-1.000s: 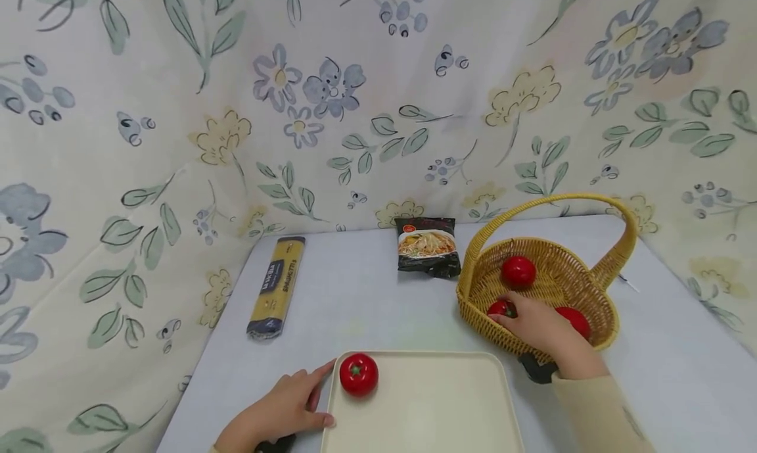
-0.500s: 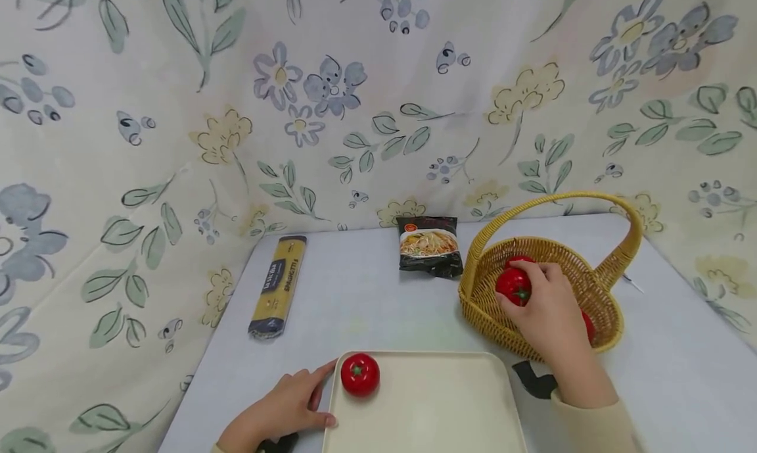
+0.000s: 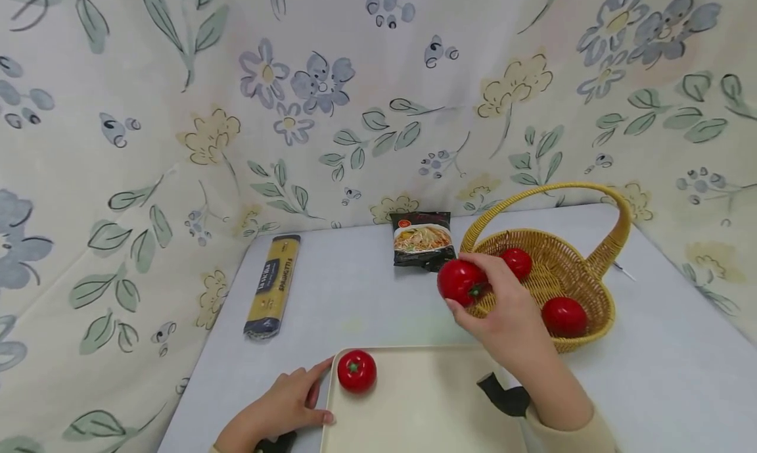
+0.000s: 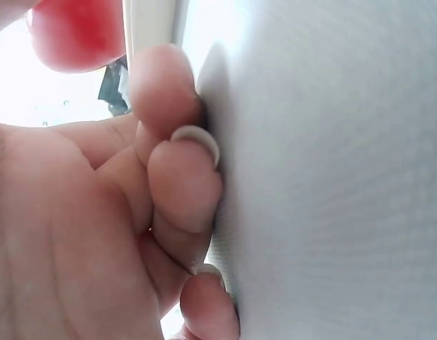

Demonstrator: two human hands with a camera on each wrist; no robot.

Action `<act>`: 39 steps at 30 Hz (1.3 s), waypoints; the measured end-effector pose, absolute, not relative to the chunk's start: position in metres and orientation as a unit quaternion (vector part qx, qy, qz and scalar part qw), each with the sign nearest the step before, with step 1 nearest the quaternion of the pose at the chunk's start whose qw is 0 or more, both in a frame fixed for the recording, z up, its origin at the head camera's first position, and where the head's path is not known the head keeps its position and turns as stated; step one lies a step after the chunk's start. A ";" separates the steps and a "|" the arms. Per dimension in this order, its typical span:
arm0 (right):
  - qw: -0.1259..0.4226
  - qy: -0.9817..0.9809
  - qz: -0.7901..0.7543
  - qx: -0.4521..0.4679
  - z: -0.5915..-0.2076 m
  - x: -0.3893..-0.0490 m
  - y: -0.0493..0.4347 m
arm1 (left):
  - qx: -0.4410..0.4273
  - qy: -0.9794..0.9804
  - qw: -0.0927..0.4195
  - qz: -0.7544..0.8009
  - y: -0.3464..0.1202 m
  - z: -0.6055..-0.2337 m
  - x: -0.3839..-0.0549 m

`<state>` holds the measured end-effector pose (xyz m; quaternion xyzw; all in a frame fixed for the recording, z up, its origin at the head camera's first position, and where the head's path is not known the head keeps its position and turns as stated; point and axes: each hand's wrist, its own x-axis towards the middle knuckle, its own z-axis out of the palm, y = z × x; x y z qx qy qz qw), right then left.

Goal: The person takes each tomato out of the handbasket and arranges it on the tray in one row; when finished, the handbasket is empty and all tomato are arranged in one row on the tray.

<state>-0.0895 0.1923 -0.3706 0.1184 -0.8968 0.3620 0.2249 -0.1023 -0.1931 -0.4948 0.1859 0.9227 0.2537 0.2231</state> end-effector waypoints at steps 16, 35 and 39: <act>-0.052 -0.914 0.338 0.215 -0.457 -0.097 0.126 | 0.204 0.922 0.216 0.249 -0.193 -0.495 -0.103; -0.079 -0.924 0.305 0.217 -0.472 -0.092 0.120 | 0.204 0.924 0.214 0.243 -0.194 -0.495 -0.102; -0.034 -0.931 0.299 0.207 -0.460 -0.092 0.129 | 0.196 0.924 0.217 0.247 -0.195 -0.495 -0.102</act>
